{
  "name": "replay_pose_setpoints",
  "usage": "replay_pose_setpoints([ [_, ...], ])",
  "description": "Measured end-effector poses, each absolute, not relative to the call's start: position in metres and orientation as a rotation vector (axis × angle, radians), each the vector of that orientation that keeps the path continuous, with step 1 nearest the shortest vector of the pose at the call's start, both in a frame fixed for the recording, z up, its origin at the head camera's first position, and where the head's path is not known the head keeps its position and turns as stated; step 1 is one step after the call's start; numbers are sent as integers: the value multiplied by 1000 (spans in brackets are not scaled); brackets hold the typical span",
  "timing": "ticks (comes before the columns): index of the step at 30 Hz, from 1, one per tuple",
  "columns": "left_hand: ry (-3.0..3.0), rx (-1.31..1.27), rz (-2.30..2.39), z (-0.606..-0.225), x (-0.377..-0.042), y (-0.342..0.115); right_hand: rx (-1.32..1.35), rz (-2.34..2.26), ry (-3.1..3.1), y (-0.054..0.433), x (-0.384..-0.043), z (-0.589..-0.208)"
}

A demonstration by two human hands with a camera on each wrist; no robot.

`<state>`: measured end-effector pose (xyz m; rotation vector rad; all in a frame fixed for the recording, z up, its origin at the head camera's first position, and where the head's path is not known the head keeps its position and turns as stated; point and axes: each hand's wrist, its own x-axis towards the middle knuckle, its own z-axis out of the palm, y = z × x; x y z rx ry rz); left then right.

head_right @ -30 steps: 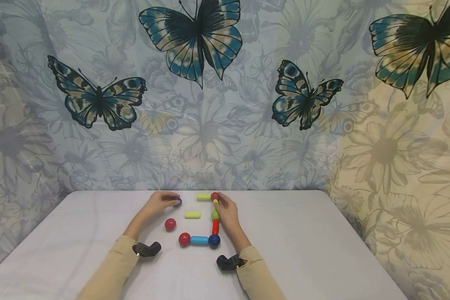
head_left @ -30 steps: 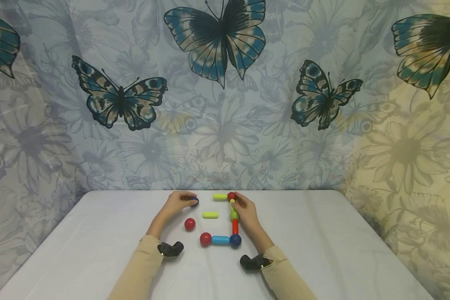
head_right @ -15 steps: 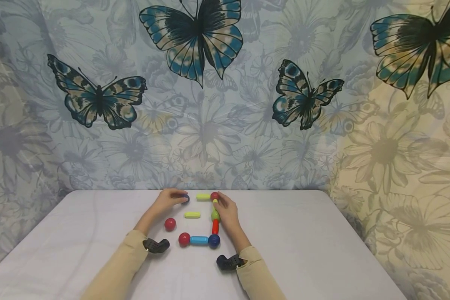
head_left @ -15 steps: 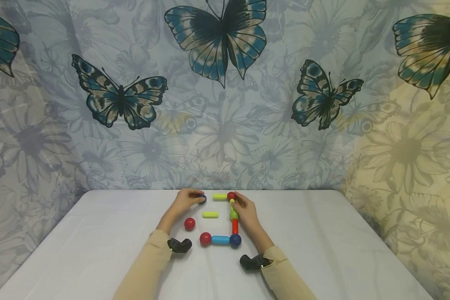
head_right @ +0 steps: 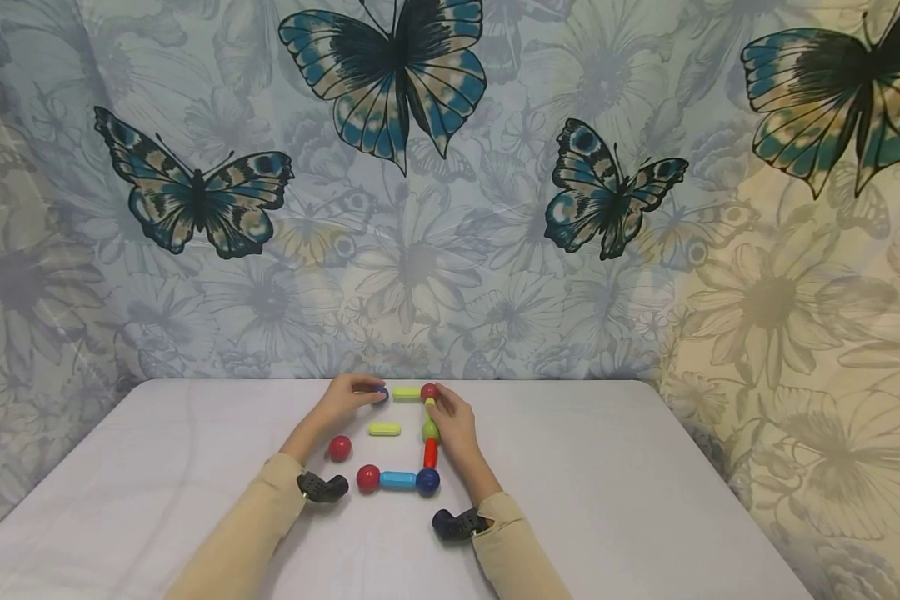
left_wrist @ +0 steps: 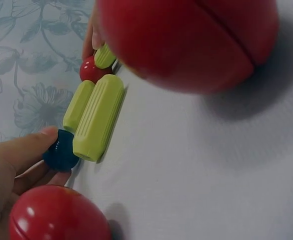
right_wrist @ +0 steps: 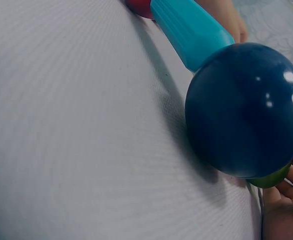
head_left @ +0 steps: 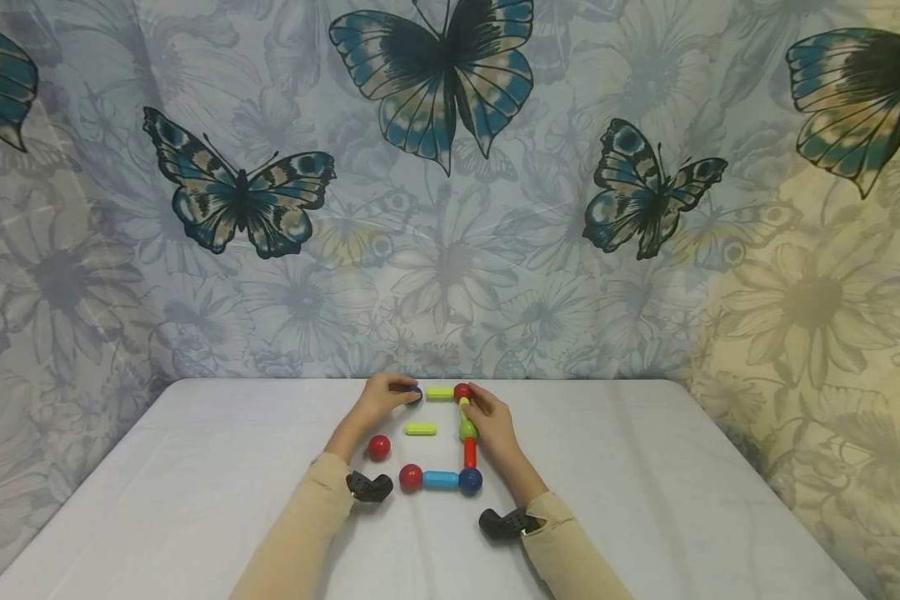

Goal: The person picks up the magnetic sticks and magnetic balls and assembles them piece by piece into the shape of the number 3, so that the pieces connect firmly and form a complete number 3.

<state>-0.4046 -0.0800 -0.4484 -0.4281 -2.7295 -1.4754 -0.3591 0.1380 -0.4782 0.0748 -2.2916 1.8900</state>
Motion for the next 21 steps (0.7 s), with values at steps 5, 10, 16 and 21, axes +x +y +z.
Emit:
replay_pose_setpoints([
  [5, -2724, -424, -1481, -448, -405, -76, 92, 1883, -2284, 139, -357, -478],
  [10, -2726, -425, -1496, -449, -405, -74, 141, 1851, -2261, 139, -355, -479],
  [16, -2721, -430, -1492, -450, -407, -73, 84, 1892, -2267, 138, -357, -478],
  [21, -2718, -435, -1486, -452, -408, -73, 36, 1872, -2303, 136, -359, -477],
])
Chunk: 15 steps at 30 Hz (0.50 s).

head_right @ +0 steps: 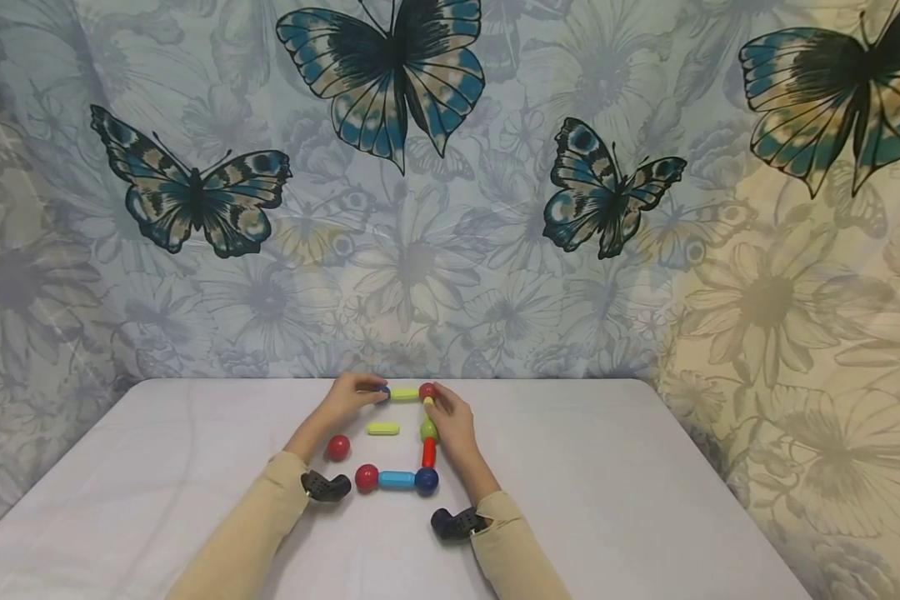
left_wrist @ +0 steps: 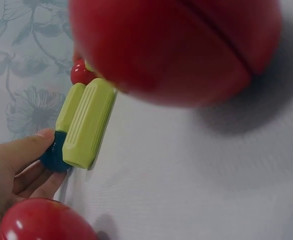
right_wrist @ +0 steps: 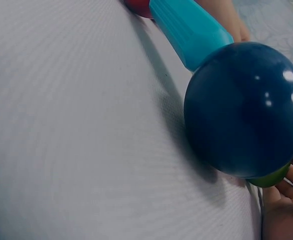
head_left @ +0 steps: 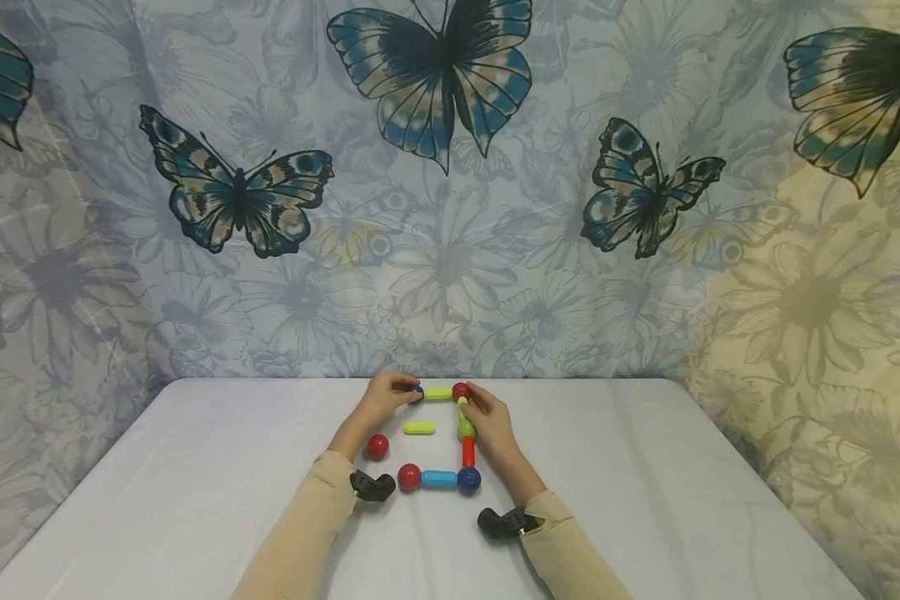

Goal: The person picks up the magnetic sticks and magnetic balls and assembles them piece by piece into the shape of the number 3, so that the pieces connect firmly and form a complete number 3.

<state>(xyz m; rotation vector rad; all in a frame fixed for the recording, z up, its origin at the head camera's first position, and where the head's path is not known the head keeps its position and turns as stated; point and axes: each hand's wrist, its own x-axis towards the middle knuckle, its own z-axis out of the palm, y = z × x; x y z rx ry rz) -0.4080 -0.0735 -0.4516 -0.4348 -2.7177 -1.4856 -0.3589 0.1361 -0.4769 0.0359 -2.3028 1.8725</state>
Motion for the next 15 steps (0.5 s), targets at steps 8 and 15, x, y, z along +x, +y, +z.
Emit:
replay_pose_setpoints([
  [8, -2720, -429, -1510, -450, -406, -72, 39, 1890, -2293, 136, -356, -475],
  [15, -2719, -433, -1492, -451, -405, -72, 39, 1907, -2278, 137, -357, -475],
])
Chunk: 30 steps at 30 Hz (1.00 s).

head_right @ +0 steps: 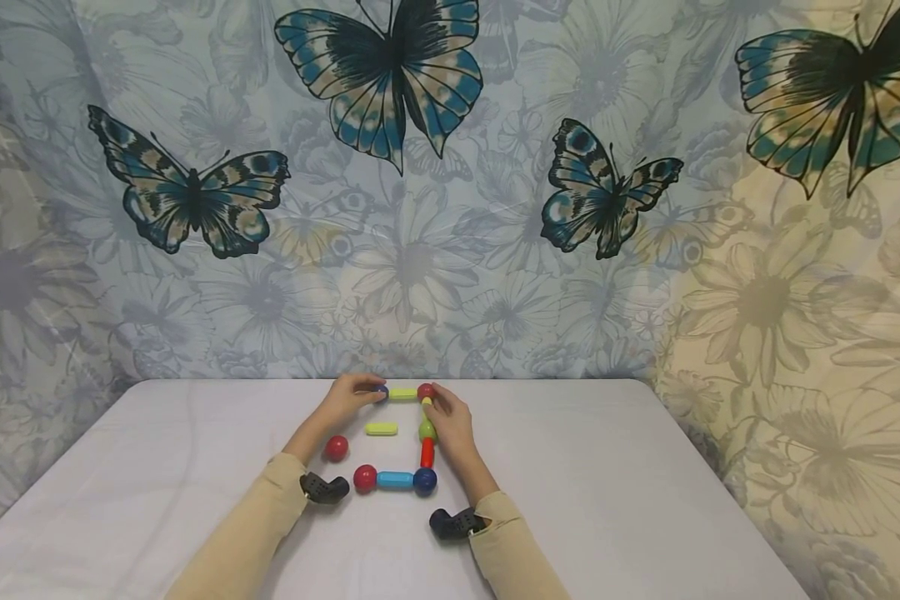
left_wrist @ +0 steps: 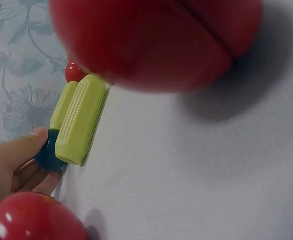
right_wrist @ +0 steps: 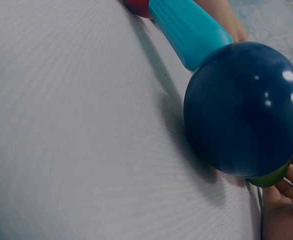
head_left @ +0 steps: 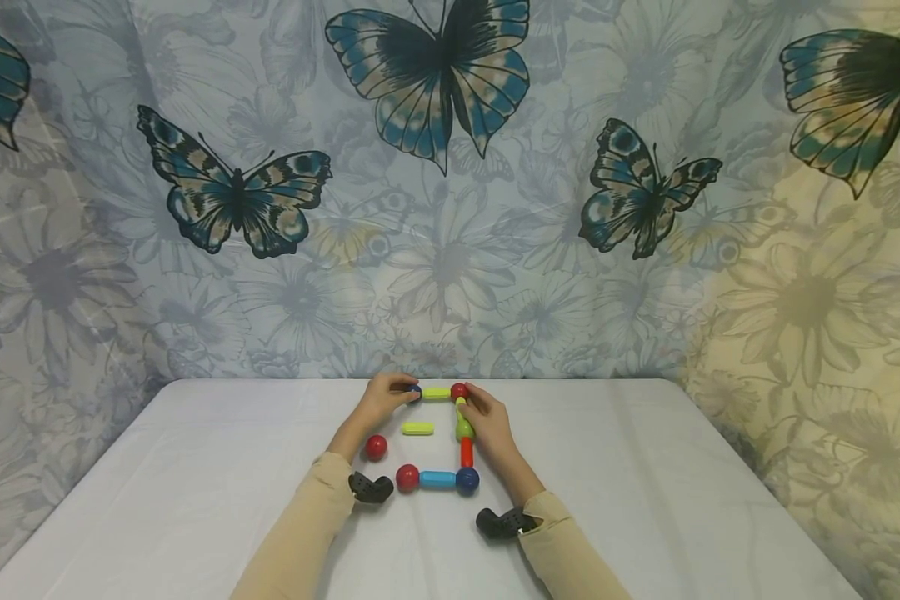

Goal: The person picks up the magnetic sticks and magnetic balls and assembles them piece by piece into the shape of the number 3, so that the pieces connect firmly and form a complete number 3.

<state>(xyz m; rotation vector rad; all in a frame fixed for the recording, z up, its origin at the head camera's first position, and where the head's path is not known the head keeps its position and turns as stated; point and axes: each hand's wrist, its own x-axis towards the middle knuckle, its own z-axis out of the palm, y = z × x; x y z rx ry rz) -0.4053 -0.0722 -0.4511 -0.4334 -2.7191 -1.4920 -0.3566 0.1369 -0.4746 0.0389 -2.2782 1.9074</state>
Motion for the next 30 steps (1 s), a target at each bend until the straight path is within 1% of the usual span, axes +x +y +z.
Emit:
replay_pose_setpoints([
  [15, -2661, -442, -1552, -449, -397, -88, 96, 1891, -2275, 137, -354, -473],
  [23, -2599, -496, -1575, -444, -389, -95, 147, 1917, -2274, 135, -337, -449],
  [30, -2596, -547, -1588, -440, -377, -99, 91, 1904, -2276, 137, -352, -471],
])
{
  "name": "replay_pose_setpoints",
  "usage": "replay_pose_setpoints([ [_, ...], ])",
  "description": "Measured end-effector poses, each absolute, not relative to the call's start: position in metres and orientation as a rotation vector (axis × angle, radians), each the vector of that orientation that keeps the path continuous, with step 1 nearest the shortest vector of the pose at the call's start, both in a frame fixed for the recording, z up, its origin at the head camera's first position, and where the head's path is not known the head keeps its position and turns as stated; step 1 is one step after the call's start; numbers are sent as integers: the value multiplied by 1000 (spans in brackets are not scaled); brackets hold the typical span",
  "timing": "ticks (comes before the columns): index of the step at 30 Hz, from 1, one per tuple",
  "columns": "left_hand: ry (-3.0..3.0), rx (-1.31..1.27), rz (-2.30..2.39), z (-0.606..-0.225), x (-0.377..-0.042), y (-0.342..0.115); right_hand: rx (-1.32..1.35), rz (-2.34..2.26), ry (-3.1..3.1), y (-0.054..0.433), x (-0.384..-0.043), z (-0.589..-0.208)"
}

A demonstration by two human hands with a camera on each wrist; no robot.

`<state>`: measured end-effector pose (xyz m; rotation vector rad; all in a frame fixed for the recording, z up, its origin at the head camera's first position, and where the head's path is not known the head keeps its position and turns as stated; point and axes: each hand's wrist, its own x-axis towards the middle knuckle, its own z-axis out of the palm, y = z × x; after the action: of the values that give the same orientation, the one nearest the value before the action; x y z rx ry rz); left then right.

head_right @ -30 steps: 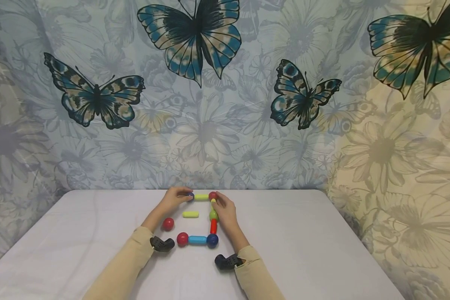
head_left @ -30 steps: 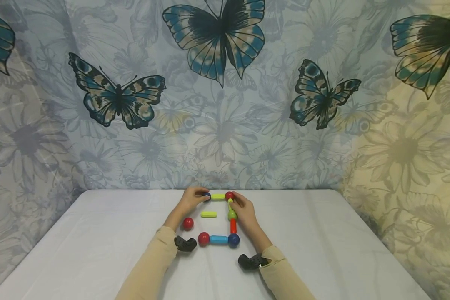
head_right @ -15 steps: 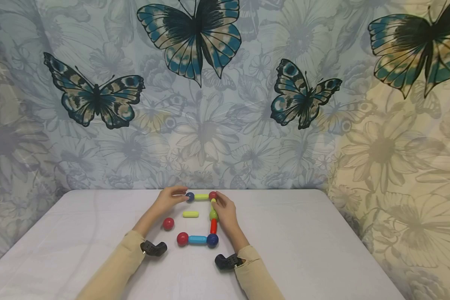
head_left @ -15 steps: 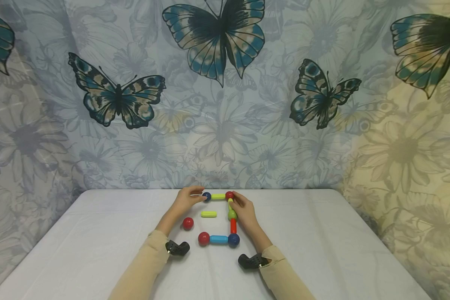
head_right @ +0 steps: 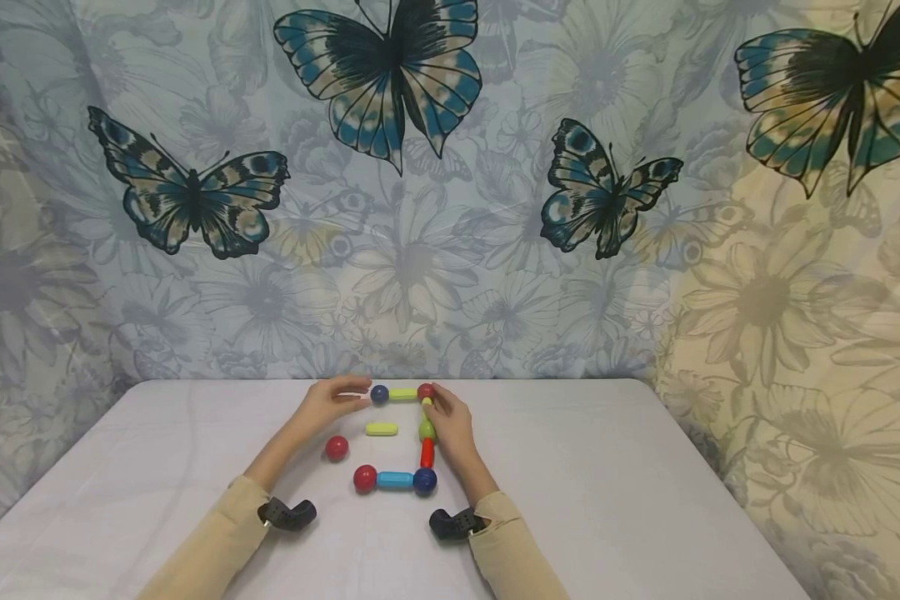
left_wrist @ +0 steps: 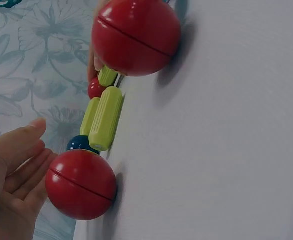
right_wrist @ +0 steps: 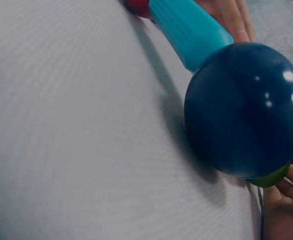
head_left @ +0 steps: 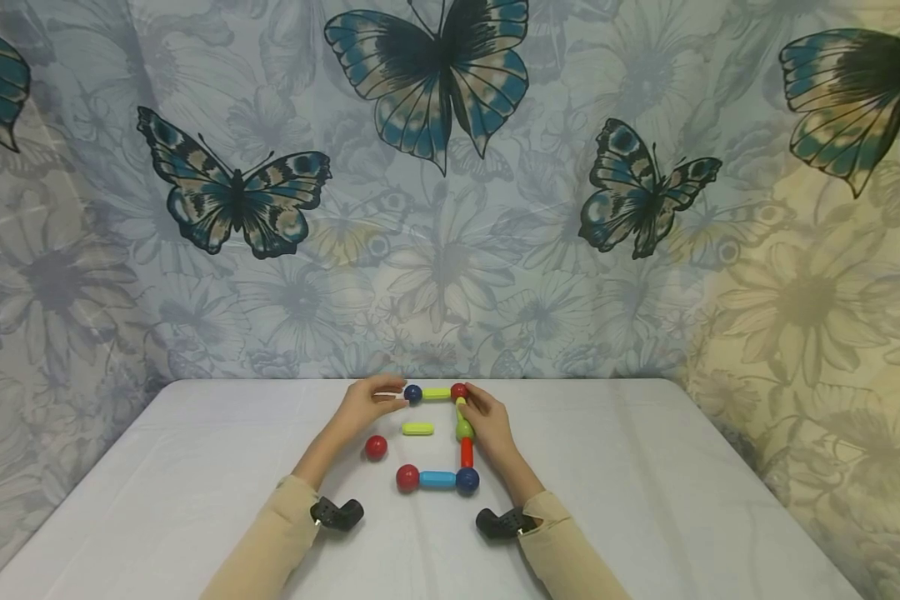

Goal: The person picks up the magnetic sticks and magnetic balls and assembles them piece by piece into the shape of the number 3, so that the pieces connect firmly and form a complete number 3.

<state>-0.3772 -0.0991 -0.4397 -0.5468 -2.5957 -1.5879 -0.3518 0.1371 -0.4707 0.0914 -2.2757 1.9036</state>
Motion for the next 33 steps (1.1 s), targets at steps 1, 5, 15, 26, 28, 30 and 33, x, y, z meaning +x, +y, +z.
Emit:
replay_pose_setpoints([
  [1, -2603, -562, -1587, -439, -375, -99, 90, 1892, -2279, 137, -354, -473],
  [5, -2628, -643, -1583, -440, -368, -100, 72, 1877, -2282, 138, -357, -476],
  [15, -2681, -783, -1571, -449, -361, -101, 61, 1885, -2292, 138, -355, -475],
  [26, -2695, -813, -1556, -459, -364, -100, 69, 1897, -2280, 137, -355, -474],
  [28, -2704, -801, -1552, -460, -364, -100, 66, 1901, -2280, 137, -355, -473],
  [30, -2709, -794, -1545, -460, -364, -100, 63, 1894, -2290, 137, -355, -474],
  [33, -2716, -795, -1516, -460, -363, -99, 60, 1890, -2293, 137, -354, -474],
])
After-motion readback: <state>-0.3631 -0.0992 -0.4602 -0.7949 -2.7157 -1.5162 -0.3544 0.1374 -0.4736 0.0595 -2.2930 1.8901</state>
